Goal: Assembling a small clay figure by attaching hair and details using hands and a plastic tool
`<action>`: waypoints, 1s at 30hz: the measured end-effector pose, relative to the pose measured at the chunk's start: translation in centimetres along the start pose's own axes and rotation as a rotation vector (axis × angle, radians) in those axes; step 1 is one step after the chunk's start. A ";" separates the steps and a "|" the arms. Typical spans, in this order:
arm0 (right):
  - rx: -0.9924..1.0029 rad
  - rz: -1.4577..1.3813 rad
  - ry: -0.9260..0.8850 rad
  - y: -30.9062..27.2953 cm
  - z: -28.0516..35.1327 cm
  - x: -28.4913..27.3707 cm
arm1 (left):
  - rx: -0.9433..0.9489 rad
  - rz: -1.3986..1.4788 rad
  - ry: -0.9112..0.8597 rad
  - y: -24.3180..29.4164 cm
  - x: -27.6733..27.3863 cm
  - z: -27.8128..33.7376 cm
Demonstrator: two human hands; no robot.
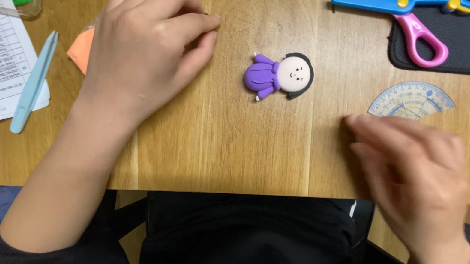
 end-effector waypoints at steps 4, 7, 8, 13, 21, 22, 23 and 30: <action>-0.043 0.185 -0.010 3.0 0.8 -0.9 | -0.002 -0.015 -0.013 -0.4 0.5 0.3; -0.002 0.222 -0.066 3.9 1.4 -1.2 | 0.034 -0.018 0.031 -0.6 0.5 0.4; -0.002 0.226 -0.068 3.9 1.7 -1.3 | 0.035 -0.014 0.033 -0.6 0.5 0.4; 0.167 0.105 -0.137 4.9 2.7 -1.8 | 0.011 0.061 0.006 -0.4 0.5 0.3; 0.175 0.127 -0.143 6.4 2.9 -1.1 | -0.004 0.149 -0.015 -0.1 0.3 0.0; 0.154 0.138 -0.149 6.4 2.8 -0.8 | -0.006 0.176 -0.023 0.0 0.3 0.0; 0.156 0.139 -0.150 6.1 2.6 -0.8 | -0.005 0.178 -0.025 0.0 0.3 0.0; 0.174 0.238 -0.182 4.5 4.1 -1.4 | -0.018 0.172 -0.054 0.1 0.3 0.0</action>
Point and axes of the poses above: each hand's wrist, its own z-axis away from the middle knuckle, its own x-axis out of the palm, y = z × x, the point moved 7 cm from there along -z, towards the middle knuckle, and after that the axes turned 14 degrees about z, right-handed, at the moved point
